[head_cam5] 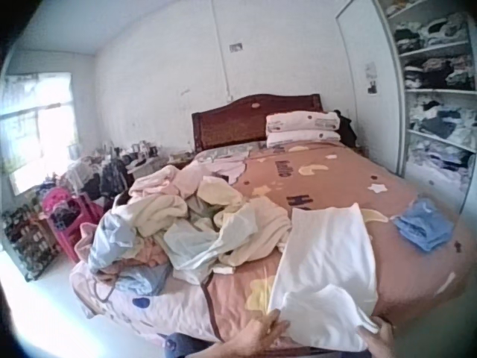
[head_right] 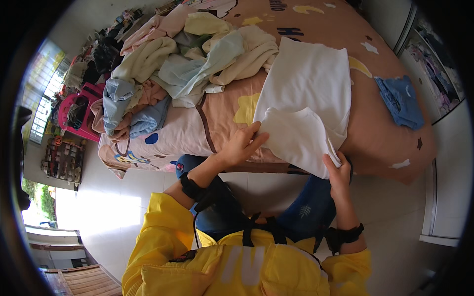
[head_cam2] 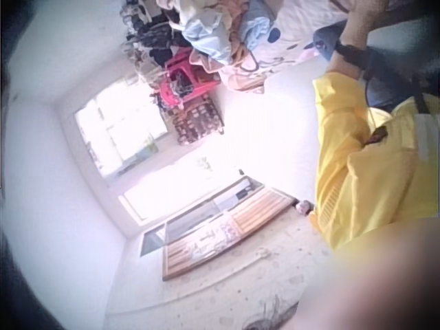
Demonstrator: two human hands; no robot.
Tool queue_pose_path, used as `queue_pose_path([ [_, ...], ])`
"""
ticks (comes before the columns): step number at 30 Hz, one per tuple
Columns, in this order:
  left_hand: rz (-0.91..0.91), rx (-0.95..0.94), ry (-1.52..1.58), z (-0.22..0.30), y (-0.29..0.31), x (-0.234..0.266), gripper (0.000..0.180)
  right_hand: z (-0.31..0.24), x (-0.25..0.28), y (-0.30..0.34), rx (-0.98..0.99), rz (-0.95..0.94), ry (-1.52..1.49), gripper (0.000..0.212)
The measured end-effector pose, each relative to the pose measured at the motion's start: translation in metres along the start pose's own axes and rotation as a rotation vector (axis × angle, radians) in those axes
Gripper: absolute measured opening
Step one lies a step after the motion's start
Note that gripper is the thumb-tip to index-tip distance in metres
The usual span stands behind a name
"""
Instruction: The person folds a denim jacket and several other garments on a bed. They smooth and align each item, fold sleeves and edges, then place the folded pieces into a neat stack on the bed.
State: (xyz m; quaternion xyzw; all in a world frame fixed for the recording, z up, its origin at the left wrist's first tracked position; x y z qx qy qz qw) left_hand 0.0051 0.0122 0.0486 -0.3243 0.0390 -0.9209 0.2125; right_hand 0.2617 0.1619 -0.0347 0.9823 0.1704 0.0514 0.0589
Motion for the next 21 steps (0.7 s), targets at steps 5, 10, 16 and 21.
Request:
queue_pose_path([
  [5,0.247,-0.028,0.416,0.02,-0.039,0.016,0.026,-0.059,-0.015,-0.033,-0.091,-0.04,-0.214,0.046],
  [10,0.48,-0.107,0.631,0.016,-0.067,0.028,0.024,-0.122,0.0,-0.058,0.074,-0.059,-0.433,0.046],
  [16,0.432,0.296,0.191,-0.06,-0.076,0.01,0.029,-0.064,-0.019,-0.095,0.116,0.138,0.072,0.031],
  [21,0.378,0.281,0.208,-0.071,-0.081,0.003,0.034,-0.054,-0.015,-0.106,0.173,0.017,0.126,0.028],
])
Point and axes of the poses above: each hand's wrist, its own y-axis away from the middle knuckle, its own x-axis out of the back of the hand, z = x × y, the point moved 9 cm from there along -y, towards the middle knuckle, and after that the axes turned 9 degrees about z, right-handed, at the moved point
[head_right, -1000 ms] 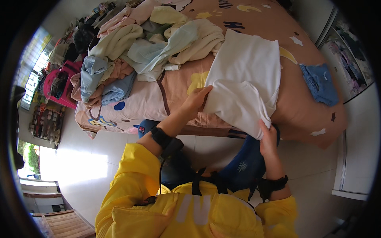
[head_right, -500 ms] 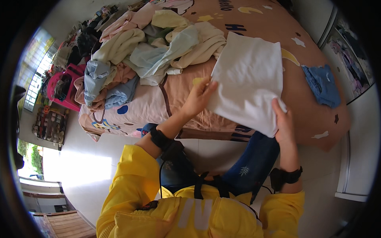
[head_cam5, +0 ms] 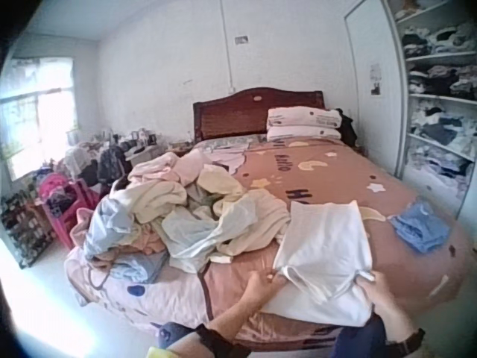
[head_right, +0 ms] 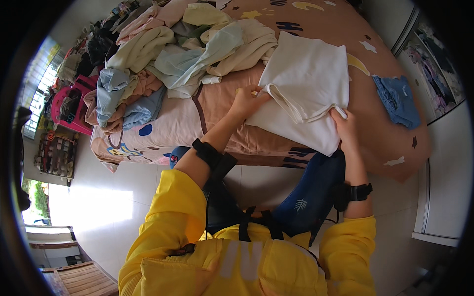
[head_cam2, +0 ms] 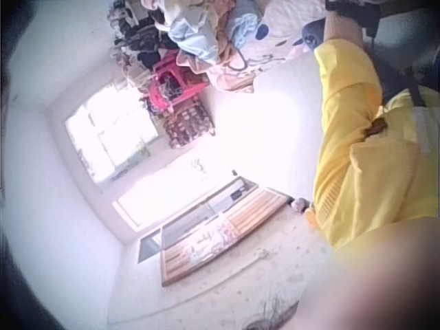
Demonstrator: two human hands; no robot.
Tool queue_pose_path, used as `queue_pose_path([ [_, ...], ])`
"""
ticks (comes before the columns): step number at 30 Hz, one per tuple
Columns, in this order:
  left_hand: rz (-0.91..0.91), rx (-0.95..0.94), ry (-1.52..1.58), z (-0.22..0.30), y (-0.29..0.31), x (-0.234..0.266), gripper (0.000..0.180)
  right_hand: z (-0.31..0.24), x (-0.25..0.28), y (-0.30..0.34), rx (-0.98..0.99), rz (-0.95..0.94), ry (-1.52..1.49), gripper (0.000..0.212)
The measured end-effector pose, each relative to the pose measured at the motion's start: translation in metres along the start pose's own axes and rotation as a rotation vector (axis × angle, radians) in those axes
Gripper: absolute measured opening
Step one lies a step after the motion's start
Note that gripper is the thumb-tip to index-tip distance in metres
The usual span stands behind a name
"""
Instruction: The person folds a denim jacket and several other garments on a bed. They smooth and align each item, fold sleeves and edges, then place the folded pieces into a neat stack on the bed.
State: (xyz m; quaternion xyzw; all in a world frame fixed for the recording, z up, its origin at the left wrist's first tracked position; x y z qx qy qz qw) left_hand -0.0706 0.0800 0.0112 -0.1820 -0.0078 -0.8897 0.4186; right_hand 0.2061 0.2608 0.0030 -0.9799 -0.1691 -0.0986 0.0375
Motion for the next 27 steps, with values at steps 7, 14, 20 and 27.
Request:
queue_pose_path([
  [7,-0.126,-0.029,0.119,0.005,-0.011,-0.008,0.031,-0.04,-0.011,-0.013,0.532,-0.06,0.345,0.024],
  [14,-0.103,0.204,0.012,-0.027,-0.022,-0.008,0.039,-0.016,-0.013,-0.037,0.353,-0.12,0.373,0.035],
  [20,-0.175,0.155,0.134,-0.016,-0.006,-0.007,0.045,-0.01,0.001,-0.019,0.13,-0.07,0.068,0.019],
  [27,-0.337,0.198,0.285,-0.009,0.011,-0.009,0.038,-0.011,0.008,0.001,0.214,-0.102,0.053,0.024],
])
Point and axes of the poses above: each hand's wrist, its own y-axis away from the middle knuckle, its own x-axis out of the back of the hand, z = x × y, the point moved 9 cm from there along -y, towards the middle knuckle, and after that the axes turned 9 degrees about z, right-handed, at the moved point
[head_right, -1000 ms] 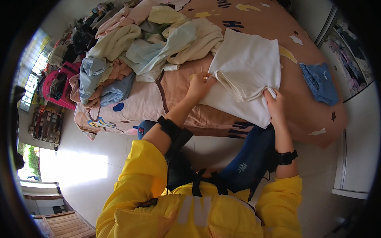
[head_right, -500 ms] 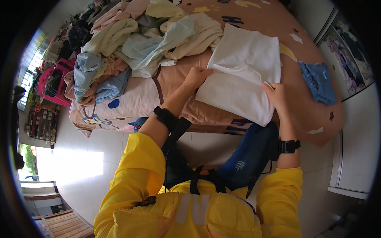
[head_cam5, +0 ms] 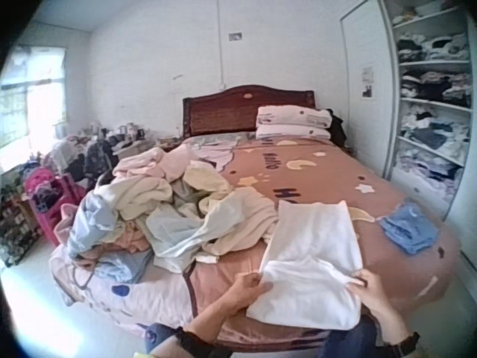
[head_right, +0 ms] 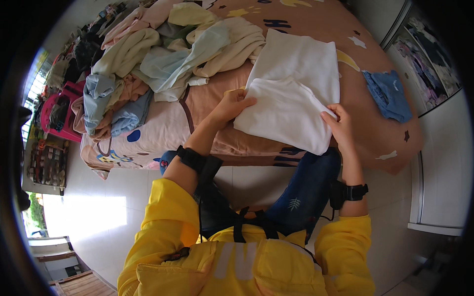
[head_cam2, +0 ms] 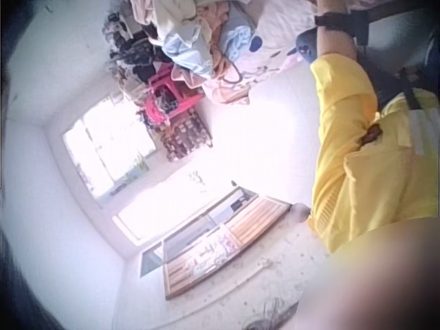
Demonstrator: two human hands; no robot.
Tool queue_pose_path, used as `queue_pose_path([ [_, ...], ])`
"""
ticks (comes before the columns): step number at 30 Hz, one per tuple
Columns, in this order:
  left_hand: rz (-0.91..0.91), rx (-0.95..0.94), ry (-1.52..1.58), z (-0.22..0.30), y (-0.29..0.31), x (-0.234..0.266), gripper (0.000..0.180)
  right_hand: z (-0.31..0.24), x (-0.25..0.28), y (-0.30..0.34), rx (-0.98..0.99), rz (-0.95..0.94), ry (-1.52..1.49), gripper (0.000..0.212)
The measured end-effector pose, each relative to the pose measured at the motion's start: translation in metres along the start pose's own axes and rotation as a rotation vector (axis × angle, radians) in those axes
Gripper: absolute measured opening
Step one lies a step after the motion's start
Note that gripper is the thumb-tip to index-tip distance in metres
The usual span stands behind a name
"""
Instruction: The person folds a denim jacket and several other garments on a bed. They smooth and align each item, fold sleeves and edges, then place the folded pieces into a neat stack on the bed.
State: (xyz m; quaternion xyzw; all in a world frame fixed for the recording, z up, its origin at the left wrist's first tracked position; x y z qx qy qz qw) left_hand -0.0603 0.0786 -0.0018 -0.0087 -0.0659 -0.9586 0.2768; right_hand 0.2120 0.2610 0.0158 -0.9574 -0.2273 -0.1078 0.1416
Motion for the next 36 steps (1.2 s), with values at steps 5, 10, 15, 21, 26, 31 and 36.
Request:
queue_pose_path([
  [5,0.04,-0.019,-0.034,0.005,0.019,0.003,0.059,-0.001,0.038,0.016,0.064,0.369,-0.139,0.022],
  [10,0.023,-0.156,0.096,0.016,0.046,-0.002,0.069,0.005,0.055,0.07,-0.074,0.51,-0.183,0.02],
  [15,-0.11,-0.388,0.015,0.03,0.058,-0.013,0.052,-0.002,0.007,0.091,-0.08,0.252,-0.18,0.025],
  [21,-0.076,-0.286,-0.066,0.017,0.059,-0.005,0.037,0.013,-0.001,0.086,-0.275,0.175,-0.416,0.02],
  [26,0.092,-0.227,-0.246,0.015,0.068,0.002,0.037,0.009,0.003,0.095,-0.235,0.254,-0.197,0.027],
  [31,0.437,-0.698,-0.686,0.056,0.102,0.004,0.057,-0.085,-0.003,0.123,0.583,0.365,0.535,0.06],
  [36,-0.047,-0.889,-1.011,0.047,0.109,-0.031,0.083,-0.067,-0.054,0.123,0.572,-0.136,0.785,0.086],
])
Point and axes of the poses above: each hand's wrist, its own y-axis away from the middle knuckle, its own x-axis out of the back of the hand, z = x × y, the point moved 9 cm from there along -y, towards the middle knuckle, and after that the axes turned 9 degrees about z, right-handed, at the moved point
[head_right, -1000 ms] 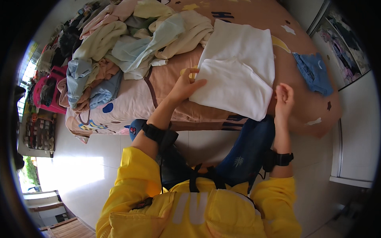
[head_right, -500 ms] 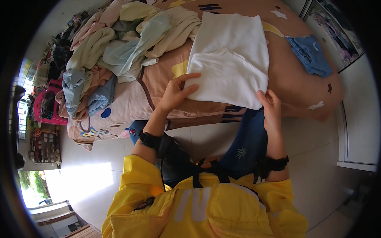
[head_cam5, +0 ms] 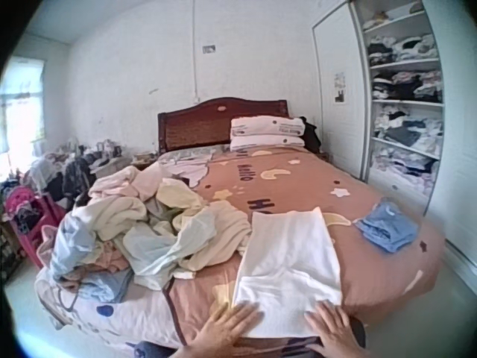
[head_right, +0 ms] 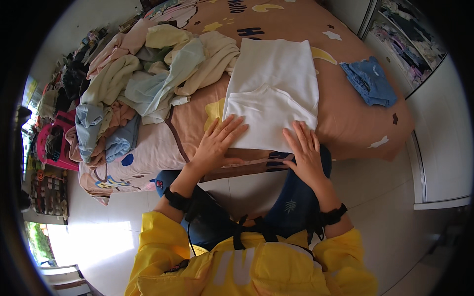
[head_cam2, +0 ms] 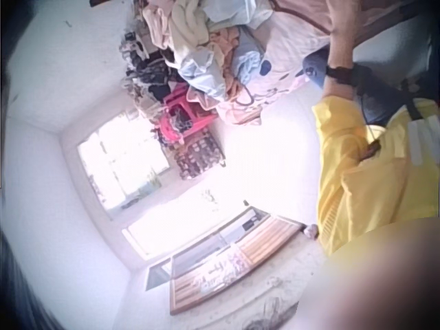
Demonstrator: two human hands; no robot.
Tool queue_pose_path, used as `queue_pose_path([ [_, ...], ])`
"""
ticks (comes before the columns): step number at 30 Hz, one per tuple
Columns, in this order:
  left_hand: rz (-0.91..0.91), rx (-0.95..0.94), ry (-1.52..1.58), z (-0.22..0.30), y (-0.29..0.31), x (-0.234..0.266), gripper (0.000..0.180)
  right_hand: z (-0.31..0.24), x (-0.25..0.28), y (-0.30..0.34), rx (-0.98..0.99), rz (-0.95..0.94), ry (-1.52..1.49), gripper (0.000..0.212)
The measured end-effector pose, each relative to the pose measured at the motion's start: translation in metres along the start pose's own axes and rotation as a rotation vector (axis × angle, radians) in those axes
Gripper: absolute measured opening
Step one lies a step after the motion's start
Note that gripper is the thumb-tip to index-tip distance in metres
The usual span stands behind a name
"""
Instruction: The person folds a denim jacket and several other garments on a bed. They smooth and align each item, fold sleeves and edges, then place the folded pieces into a neat stack on the bed.
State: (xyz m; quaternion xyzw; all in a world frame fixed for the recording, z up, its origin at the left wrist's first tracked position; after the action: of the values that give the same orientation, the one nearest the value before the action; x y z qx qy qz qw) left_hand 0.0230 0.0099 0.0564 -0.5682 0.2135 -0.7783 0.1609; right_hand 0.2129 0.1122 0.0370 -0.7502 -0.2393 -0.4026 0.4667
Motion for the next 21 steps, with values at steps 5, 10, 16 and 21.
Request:
queue_pose_path([
  [5,0.0,-0.013,0.009,-0.004,0.005,-0.006,0.073,0.006,-0.019,0.004,0.073,0.138,0.2,0.072],
  [10,0.152,0.012,0.144,-0.01,0.005,0.008,0.055,-0.001,0.012,-0.005,0.137,0.228,0.112,0.06],
  [16,0.036,-0.131,0.285,0.025,0.025,0.036,0.047,-0.007,0.056,-0.005,0.054,-0.051,-0.243,0.045],
  [21,-0.128,-0.197,0.568,0.06,0.046,0.062,0.031,-0.014,0.063,0.032,-0.07,-0.428,-0.404,0.039],
])
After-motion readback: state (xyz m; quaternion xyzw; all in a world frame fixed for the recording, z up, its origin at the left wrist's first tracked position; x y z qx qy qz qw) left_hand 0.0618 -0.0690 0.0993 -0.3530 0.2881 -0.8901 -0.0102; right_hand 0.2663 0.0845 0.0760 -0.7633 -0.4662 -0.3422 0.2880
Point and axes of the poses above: each hand's wrist, its own y-axis away from the middle knuckle, its own x-axis out of the back of the hand, z = x × y, the point moved 9 cm from there along -y, towards the middle knuckle, and after that the axes turned 9 degrees about z, right-handed, at the moved point
